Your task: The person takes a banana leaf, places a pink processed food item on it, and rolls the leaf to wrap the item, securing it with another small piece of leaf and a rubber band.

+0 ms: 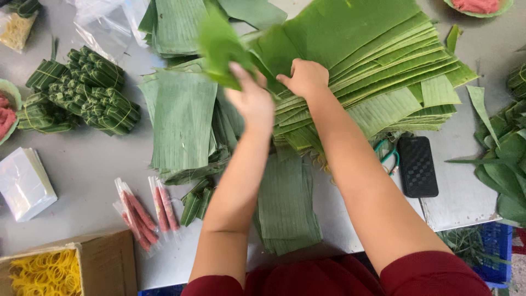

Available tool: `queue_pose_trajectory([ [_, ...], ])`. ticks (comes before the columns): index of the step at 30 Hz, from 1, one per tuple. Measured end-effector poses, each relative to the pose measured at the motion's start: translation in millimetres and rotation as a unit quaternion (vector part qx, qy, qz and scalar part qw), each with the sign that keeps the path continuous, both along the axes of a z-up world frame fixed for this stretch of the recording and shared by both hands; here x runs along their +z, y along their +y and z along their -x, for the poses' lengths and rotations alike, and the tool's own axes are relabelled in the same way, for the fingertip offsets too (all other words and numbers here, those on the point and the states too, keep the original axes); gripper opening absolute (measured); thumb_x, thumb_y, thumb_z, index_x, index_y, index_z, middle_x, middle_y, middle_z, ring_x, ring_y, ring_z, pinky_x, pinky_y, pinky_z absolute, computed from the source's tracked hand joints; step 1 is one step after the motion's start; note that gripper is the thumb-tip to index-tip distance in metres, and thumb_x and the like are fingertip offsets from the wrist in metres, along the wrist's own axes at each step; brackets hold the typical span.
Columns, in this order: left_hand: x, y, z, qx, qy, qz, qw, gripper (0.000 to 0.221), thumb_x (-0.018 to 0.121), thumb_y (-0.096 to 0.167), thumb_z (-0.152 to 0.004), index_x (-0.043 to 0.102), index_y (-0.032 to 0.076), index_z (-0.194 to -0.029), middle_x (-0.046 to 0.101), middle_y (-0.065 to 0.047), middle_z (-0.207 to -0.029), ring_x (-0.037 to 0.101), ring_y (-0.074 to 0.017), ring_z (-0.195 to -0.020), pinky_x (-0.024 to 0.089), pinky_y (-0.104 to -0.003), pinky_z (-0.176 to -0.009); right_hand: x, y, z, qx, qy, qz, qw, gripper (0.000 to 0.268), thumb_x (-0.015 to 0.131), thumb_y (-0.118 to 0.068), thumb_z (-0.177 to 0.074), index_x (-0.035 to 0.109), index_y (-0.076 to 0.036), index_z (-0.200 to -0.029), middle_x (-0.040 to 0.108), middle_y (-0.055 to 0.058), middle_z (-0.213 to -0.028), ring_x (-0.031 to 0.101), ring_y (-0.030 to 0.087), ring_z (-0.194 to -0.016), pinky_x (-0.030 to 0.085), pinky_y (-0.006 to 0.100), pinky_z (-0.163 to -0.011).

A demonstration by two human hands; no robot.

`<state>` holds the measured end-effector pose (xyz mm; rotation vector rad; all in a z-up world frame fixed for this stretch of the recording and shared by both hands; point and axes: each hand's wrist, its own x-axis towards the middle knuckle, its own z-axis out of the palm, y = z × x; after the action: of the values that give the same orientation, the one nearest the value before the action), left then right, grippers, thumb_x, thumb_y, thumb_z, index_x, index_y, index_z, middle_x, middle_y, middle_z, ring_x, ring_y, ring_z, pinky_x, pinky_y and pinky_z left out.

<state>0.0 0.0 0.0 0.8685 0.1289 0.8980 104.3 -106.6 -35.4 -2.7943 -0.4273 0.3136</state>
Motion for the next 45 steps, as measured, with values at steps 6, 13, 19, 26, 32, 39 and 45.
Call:
queue_pose_trajectory([
  [6, 60, 76, 7, -0.103, 0.038, 0.084, 0.99, 0.034, 0.058, 0.018, -0.105, 0.054, -0.003, -0.131, 0.067, -0.014, -0.121, 0.068, -0.0258, -0.107, 0.059, -0.044, -0.093, -23, -16, -25, 0.027, 0.019, -0.085, 0.996, 0.038, 0.071, -0.043, -0.091, 0.068, -0.012, -0.112, 0.071, 0.012, -0.104, 0.067, 0.033, -0.099, 0.053, 0.046, -0.083],
  [13, -63, 32, -69, -0.169, 0.352, -0.078, 0.917, 0.038, 0.072, 0.017, -0.087, 0.073, -0.007, -0.117, 0.076, -0.017, -0.115, 0.07, -0.029, -0.106, 0.053, -0.036, -0.09, -36, -33, -28, -0.038, 0.009, -0.228, 0.973, 0.023, 0.074, -0.01, -0.089, 0.067, -0.006, -0.111, 0.073, 0.013, -0.095, 0.073, 0.03, -0.087, 0.057, 0.042, -0.079],
  [19, -91, 6, -100, 0.002, 0.41, -0.137, 0.902, 0.062, 0.081, 0.011, -0.07, 0.056, -0.007, -0.124, 0.072, -0.019, -0.107, 0.072, -0.0272, -0.093, 0.056, -0.036, -0.081, -27, -28, -23, -0.089, 0.017, -0.27, 0.959, 0.017, 0.073, -0.006, -0.085, 0.073, -0.005, -0.102, 0.075, 0.014, -0.094, 0.074, 0.03, -0.083, 0.06, 0.041, -0.075],
  [26, -80, 15, -96, -0.185, 0.495, -0.248, 0.812, 0.033, 0.076, 0.022, -0.084, 0.076, -0.003, -0.104, 0.078, -0.016, -0.091, 0.073, -0.0286, -0.076, 0.056, -0.04, -0.072, -25, -27, -24, -0.111, 0.037, -0.234, 0.965, 0.022, 0.066, -0.002, -0.085, 0.075, -0.006, -0.105, 0.074, 0.016, -0.1, 0.076, 0.034, -0.088, 0.061, 0.041, -0.081],
  [32, -95, 15, -88, -0.201, 0.394, -0.188, 0.877, 0.033, 0.077, 0.019, -0.084, 0.077, -0.004, -0.107, 0.08, -0.01, -0.096, 0.076, -0.0203, -0.085, 0.058, -0.033, -0.078, -34, -26, -27, -0.06, -0.057, -0.181, 0.98, 0.021, 0.072, 0.0, -0.074, 0.076, -0.003, -0.095, 0.073, 0.022, -0.094, 0.071, 0.039, -0.093, 0.056, 0.044, -0.084],
  [39, -47, 6, -51, -0.126, 0.121, 0.068, 0.982, 0.055, 0.074, 0.033, -0.095, 0.06, 0.001, -0.138, 0.066, -0.008, -0.134, 0.062, -0.0199, -0.118, 0.049, -0.038, -0.103, -54, -25, -48, -0.058, -0.031, -0.209, 0.976, 0.012, 0.074, -0.01, -0.084, 0.077, -0.006, -0.095, 0.075, 0.018, -0.09, 0.073, 0.03, -0.079, 0.058, 0.04, -0.074],
  [45, 93, 78, 8, -0.208, -0.112, 0.091, 0.967, 0.047, 0.074, 0.029, -0.103, 0.055, -0.001, -0.134, 0.065, -0.012, -0.124, 0.063, -0.0265, -0.115, 0.054, -0.046, -0.098, -23, -30, -21, -0.065, 0.112, -0.24, 0.962, 0.033, 0.066, -0.03, -0.096, 0.068, -0.003, -0.114, 0.075, 0.013, -0.099, 0.071, 0.019, -0.076, 0.058, 0.035, -0.073],
])
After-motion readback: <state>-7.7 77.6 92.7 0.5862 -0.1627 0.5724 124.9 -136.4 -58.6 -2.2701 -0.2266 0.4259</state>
